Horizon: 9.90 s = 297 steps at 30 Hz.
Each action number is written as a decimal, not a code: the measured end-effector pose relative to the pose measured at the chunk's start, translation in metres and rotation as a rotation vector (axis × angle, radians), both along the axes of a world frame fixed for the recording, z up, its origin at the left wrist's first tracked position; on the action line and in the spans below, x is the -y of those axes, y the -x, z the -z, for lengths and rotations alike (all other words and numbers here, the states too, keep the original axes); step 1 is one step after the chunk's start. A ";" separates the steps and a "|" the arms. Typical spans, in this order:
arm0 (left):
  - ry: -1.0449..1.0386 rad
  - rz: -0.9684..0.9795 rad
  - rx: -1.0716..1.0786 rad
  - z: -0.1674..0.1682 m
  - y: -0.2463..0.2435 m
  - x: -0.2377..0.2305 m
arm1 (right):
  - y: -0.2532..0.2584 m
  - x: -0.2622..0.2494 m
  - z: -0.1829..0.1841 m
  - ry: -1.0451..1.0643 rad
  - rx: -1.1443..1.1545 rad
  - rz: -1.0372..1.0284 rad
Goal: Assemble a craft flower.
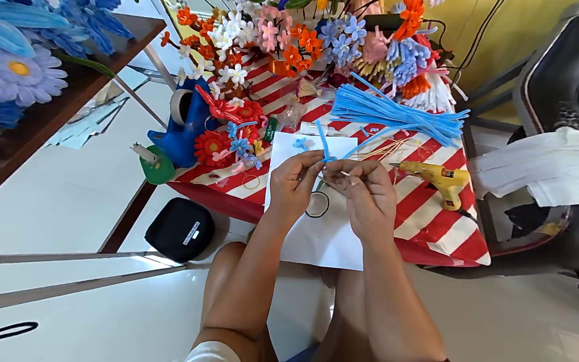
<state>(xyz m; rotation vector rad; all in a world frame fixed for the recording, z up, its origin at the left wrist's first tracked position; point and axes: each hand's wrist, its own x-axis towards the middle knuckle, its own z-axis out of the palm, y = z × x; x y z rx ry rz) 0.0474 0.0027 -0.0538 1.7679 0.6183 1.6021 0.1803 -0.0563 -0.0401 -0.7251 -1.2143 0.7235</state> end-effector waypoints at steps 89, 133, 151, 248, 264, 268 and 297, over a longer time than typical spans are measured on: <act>-0.682 -0.223 -0.139 0.009 0.002 -0.002 | 0.002 -0.004 0.004 -0.148 0.514 0.468; 0.127 0.220 0.051 -0.003 0.002 0.007 | -0.012 -0.006 0.005 -0.155 0.530 0.347; 0.325 0.310 0.191 -0.004 -0.001 0.010 | -0.014 -0.001 -0.006 -0.257 0.755 0.436; 0.432 0.370 0.568 -0.003 -0.014 0.016 | -0.103 0.046 -0.036 -0.297 0.039 0.665; 0.092 0.262 0.222 -0.003 -0.033 0.022 | -0.029 0.023 -0.008 0.259 0.154 0.193; 0.115 0.290 0.224 -0.002 -0.030 0.021 | -0.031 0.023 -0.009 0.211 0.071 0.172; 0.241 0.580 0.505 -0.006 -0.014 0.014 | -0.177 0.077 -0.015 0.912 0.711 0.729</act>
